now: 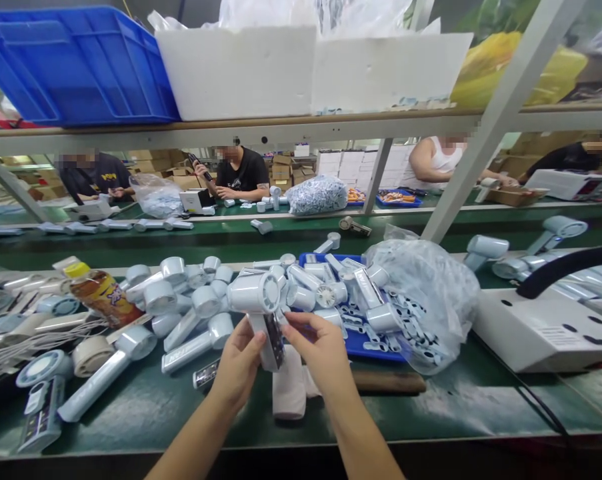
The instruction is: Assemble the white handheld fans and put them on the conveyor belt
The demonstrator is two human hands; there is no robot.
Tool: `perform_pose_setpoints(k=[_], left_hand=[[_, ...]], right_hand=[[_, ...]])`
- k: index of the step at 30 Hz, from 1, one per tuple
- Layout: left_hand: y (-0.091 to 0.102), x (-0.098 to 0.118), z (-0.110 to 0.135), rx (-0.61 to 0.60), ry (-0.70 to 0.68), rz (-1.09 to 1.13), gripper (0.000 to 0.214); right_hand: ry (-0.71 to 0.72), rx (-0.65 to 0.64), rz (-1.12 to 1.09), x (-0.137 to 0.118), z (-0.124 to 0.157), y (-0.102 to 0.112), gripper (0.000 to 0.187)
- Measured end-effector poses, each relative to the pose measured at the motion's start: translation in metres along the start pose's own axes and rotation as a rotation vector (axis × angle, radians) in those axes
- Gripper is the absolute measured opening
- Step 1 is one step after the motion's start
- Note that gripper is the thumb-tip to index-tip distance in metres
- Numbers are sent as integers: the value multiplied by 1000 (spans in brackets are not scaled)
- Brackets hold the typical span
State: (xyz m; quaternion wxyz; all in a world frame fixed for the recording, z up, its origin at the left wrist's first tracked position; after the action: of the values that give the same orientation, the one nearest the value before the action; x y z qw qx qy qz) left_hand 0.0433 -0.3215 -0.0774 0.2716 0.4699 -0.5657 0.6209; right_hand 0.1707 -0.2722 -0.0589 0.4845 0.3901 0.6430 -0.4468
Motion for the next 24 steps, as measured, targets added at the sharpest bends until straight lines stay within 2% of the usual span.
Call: perform_pose_setpoints(k=[6,8,12,15,18,20,24], left_hand=[[-1,0,3,5,9,-35,34],[1,-2,2,41,-9,-62,39],[8,-2,3,122,-82,-236,51],[5,5,4,39,-146,-413,69],[0,13,4,-64,-170,-586,78],[-1,17,4,-86,-181,-681,77],[-2,19,3,-64,-199,-753,78]], right_hand=[[82,29,28,6,7,-4,24],[54,42,-9,10,7,-7,24],[-96,54,-162,17,3,-12,35],[-125,62,-152,16,3,-10,30],[-89,-6,-56,11,5,-10,23],[-86,-39,-23,10,6,-10,22],[-67,14,1,7,5,-8,24]])
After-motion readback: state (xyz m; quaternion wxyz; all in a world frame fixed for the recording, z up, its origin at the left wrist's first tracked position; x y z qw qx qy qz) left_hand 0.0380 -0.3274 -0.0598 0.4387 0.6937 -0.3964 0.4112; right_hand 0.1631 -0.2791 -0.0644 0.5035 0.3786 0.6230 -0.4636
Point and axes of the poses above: each hand's wrist, its own z-axis away from the middle knuckle, its own y-axis out of the back of the hand, x = y × z, the point moved 6 cm from there along -z, towards the middle knuckle, and after that the axes turned 3 degrees about -z, right-handed, at the moved point
